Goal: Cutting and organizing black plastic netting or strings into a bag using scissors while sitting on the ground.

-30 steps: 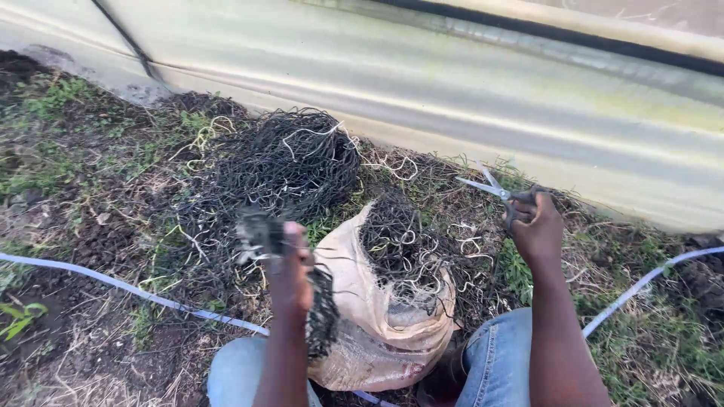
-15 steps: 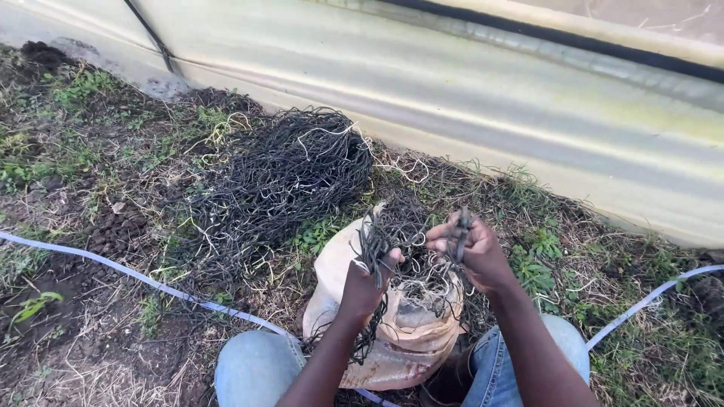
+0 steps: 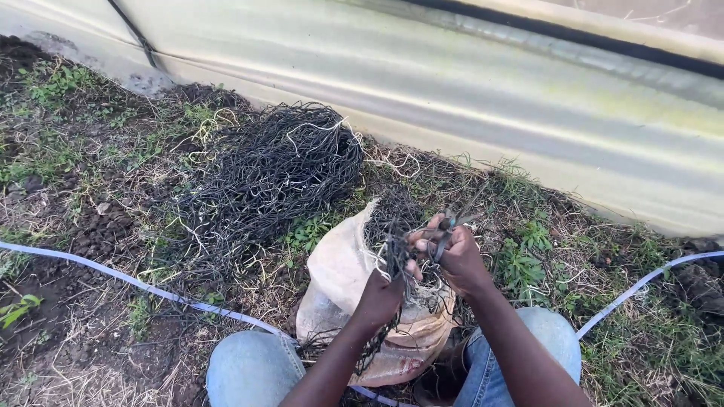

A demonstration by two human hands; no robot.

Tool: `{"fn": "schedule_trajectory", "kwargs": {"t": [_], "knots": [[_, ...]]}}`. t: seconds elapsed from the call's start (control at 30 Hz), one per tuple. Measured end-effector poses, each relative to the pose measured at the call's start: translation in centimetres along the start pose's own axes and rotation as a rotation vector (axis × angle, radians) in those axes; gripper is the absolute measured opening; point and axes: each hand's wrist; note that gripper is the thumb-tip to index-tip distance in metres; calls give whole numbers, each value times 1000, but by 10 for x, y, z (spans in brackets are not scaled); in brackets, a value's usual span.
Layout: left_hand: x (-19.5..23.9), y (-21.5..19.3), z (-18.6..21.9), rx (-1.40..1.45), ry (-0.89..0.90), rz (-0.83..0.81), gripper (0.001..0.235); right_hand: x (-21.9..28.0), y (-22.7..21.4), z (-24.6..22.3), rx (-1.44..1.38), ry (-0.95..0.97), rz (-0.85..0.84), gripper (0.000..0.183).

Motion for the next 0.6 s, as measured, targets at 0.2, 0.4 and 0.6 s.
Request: {"fn": "schedule_trajectory", "kwargs": {"t": [0.2, 0.4, 0.6], "knots": [[-14, -49, 58, 287, 39, 485, 49, 6, 0, -3, 195, 331, -296, 45], [5, -159, 82, 739, 362, 1098, 23, 1, -22, -12, 433, 265, -199, 49], [15, -194, 82, 609, 624, 1306, 35, 1, -28, 28, 451, 362, -111, 58]]}}
Point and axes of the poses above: each hand's wrist, its own x-axis away from the middle knuckle, its own y-axis out of the palm, z = x × y, and after that the axes turned 4 degrees about -x, right-handed
